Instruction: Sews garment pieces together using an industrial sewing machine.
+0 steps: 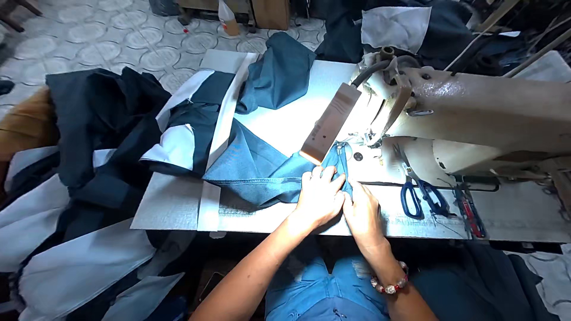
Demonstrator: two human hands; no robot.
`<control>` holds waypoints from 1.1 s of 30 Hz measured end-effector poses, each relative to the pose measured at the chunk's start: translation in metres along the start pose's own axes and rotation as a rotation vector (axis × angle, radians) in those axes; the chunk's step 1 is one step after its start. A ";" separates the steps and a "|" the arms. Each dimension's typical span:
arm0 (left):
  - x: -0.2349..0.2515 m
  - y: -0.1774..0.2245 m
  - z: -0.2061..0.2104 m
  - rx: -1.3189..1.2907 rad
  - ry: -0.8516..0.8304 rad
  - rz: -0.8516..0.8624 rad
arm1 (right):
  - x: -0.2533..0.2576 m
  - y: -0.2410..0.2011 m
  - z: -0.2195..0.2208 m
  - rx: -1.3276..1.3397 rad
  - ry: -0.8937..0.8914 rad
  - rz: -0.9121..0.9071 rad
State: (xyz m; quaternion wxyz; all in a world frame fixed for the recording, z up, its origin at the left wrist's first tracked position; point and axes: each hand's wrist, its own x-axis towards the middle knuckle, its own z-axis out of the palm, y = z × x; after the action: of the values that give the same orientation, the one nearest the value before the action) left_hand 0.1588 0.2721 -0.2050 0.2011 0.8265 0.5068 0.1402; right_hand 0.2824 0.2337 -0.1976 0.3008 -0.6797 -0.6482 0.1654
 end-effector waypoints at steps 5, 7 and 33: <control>-0.011 -0.019 0.007 0.006 0.122 0.187 | -0.007 -0.011 0.005 -0.229 -0.057 -0.035; -0.015 -0.020 0.008 -0.006 0.145 0.213 | -0.008 -0.016 0.003 -0.312 -0.136 -0.031; 0.008 -0.046 0.004 -0.024 0.160 0.237 | 0.034 -0.008 -0.001 -0.147 -0.290 -0.005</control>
State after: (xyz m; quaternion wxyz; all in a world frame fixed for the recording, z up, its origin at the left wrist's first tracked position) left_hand 0.1282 0.2970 -0.2295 0.1521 0.8642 0.4183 0.2345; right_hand 0.2802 0.2666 -0.1861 0.1537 -0.6672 -0.6970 0.2131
